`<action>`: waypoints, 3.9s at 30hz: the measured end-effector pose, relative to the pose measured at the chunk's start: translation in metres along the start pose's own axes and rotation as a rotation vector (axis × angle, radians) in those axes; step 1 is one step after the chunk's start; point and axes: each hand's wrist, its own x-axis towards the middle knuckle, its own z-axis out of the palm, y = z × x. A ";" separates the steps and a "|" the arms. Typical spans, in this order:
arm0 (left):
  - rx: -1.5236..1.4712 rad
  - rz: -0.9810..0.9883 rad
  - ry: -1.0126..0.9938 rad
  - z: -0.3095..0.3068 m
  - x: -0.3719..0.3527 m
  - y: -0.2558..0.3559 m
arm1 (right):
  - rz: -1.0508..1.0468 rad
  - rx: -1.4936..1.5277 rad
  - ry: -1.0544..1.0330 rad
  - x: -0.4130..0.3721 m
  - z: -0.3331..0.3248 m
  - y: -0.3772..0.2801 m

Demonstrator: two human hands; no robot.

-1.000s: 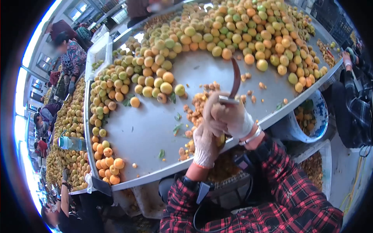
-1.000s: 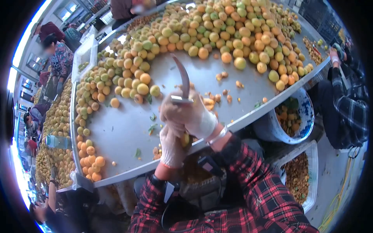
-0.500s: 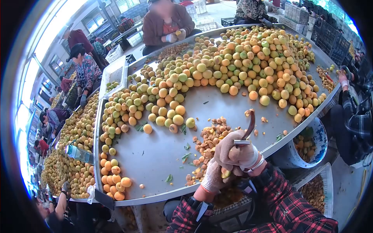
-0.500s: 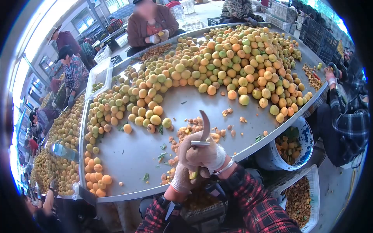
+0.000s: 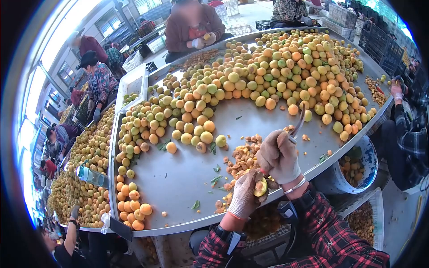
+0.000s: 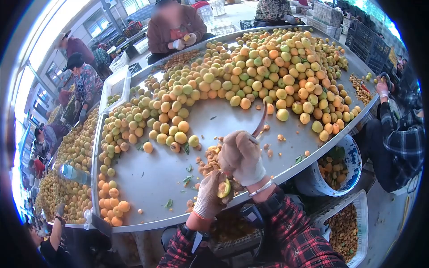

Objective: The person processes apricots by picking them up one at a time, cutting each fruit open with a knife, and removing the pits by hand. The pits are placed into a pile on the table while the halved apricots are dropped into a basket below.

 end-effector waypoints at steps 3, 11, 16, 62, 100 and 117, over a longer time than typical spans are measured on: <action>-0.575 -0.296 0.093 0.001 0.008 0.015 | -0.062 -0.053 0.079 0.006 -0.002 -0.011; -0.979 -0.473 0.512 -0.006 0.014 -0.018 | 0.162 -1.475 -0.118 -0.002 -0.017 0.014; -0.954 -0.470 0.514 -0.010 0.011 -0.014 | 0.217 -1.786 -0.232 -0.003 -0.011 0.025; -1.128 -0.433 0.352 -0.026 0.000 0.004 | 0.250 -0.847 -0.092 -0.011 0.006 0.011; 0.224 0.169 0.381 -0.029 0.011 0.004 | 0.346 -1.340 0.006 -0.008 0.001 0.016; -0.013 0.092 0.377 -0.028 0.010 0.014 | 0.437 -1.003 -0.083 -0.011 -0.032 0.034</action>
